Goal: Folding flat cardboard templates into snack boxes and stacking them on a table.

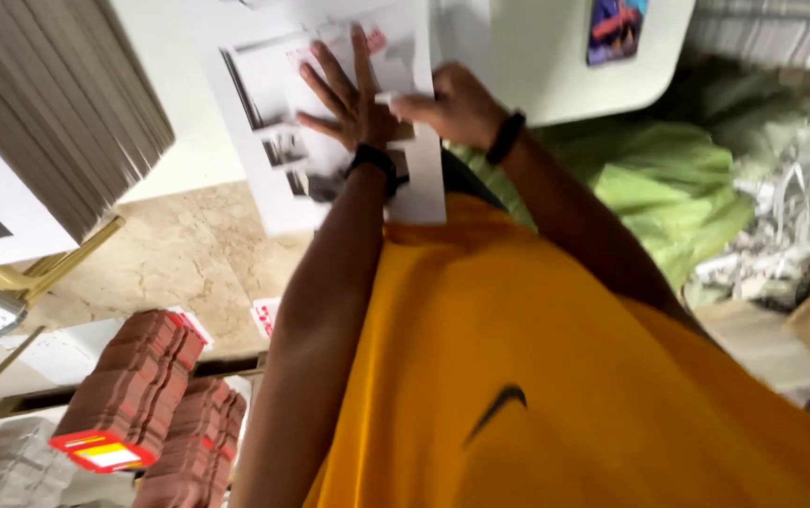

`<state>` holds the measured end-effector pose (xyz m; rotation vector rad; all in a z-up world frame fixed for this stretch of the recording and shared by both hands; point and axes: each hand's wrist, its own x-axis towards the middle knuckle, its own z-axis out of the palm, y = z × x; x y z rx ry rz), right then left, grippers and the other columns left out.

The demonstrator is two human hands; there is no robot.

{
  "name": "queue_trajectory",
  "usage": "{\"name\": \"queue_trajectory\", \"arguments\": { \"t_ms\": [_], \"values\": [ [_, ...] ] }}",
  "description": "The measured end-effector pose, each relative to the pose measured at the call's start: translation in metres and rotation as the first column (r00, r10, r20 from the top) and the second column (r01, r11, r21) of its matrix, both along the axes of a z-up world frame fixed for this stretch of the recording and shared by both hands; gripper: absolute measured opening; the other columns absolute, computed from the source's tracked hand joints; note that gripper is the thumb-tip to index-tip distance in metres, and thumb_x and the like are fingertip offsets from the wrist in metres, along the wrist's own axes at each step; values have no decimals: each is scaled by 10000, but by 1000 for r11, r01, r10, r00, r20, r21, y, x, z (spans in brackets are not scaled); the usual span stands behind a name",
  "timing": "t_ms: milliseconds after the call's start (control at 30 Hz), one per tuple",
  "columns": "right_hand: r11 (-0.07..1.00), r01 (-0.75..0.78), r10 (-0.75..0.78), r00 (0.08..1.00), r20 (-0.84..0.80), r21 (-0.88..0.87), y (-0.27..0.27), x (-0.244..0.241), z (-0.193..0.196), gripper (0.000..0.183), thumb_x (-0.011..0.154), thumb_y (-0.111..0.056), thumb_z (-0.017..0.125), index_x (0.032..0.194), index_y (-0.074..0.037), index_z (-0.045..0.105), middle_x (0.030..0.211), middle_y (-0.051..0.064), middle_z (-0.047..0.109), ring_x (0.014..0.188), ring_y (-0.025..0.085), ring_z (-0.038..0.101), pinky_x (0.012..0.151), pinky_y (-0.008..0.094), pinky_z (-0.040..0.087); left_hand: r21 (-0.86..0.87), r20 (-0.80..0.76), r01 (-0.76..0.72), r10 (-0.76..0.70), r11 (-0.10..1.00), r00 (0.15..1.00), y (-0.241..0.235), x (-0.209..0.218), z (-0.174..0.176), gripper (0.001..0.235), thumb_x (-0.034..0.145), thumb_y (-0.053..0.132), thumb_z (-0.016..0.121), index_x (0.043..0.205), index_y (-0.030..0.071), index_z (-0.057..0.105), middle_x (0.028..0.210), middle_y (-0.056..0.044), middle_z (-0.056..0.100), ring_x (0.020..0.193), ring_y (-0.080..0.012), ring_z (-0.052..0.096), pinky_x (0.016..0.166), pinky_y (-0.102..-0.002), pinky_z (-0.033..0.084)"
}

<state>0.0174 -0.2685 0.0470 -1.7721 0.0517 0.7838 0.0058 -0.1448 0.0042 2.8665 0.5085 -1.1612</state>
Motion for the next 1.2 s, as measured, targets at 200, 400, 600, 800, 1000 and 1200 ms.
{"name": "queue_trajectory", "arguments": {
  "t_ms": [200,400,600,800,1000,1200],
  "values": [
    [968,241,-250,941,-230,-67,-40,-43,-69,253,1024,-401,642,975,-179,755,665,-110,532,590,14,419,506,233,298,-299,91,-9,37,954,995,23,-10,-20,1634,557,857,1028,1666,362,-65,1693,-143,-253,1539,-429,-260,1069,-871,-49],
    [922,386,-368,856,-363,-25,-35,-71,-25,270,949,-201,667,1177,-67,612,987,49,685,842,146,651,701,275,521,-454,33,61,-52,889,998,41,-1,-7,1437,844,537,986,1637,346,-197,1627,-184,-393,1491,-497,-352,1049,-899,-41],
    [907,419,-413,858,-306,-51,-44,-87,-10,484,947,-172,738,1364,-1,560,639,-4,591,517,99,487,463,265,347,-704,669,653,-50,279,742,110,-54,-11,993,897,427,992,1578,106,344,1648,-110,382,1571,-363,257,1320,-571,185],
    [535,755,-563,653,-506,380,-43,-113,-44,344,980,-147,691,1308,-57,639,1260,148,716,1099,287,708,873,424,614,-472,578,700,-412,536,705,104,-86,51,343,842,225,783,1137,89,675,1001,-107,740,819,-327,726,514,-466,554],
    [268,960,-615,234,-753,80,-10,-156,-105,424,943,-459,671,1170,-105,722,1030,21,753,881,238,733,703,372,648,-283,543,765,-561,578,625,91,-68,76,584,619,394,913,1128,200,704,997,-26,693,881,-230,727,665,-382,610],
    [137,986,-583,159,-797,96,47,-166,-147,302,872,-288,723,1092,-82,701,987,106,726,864,368,714,764,514,633,-418,553,768,-535,485,638,99,-46,79,348,736,210,847,1048,138,713,953,-52,681,847,-268,719,635,-413,615]
  ]
}}
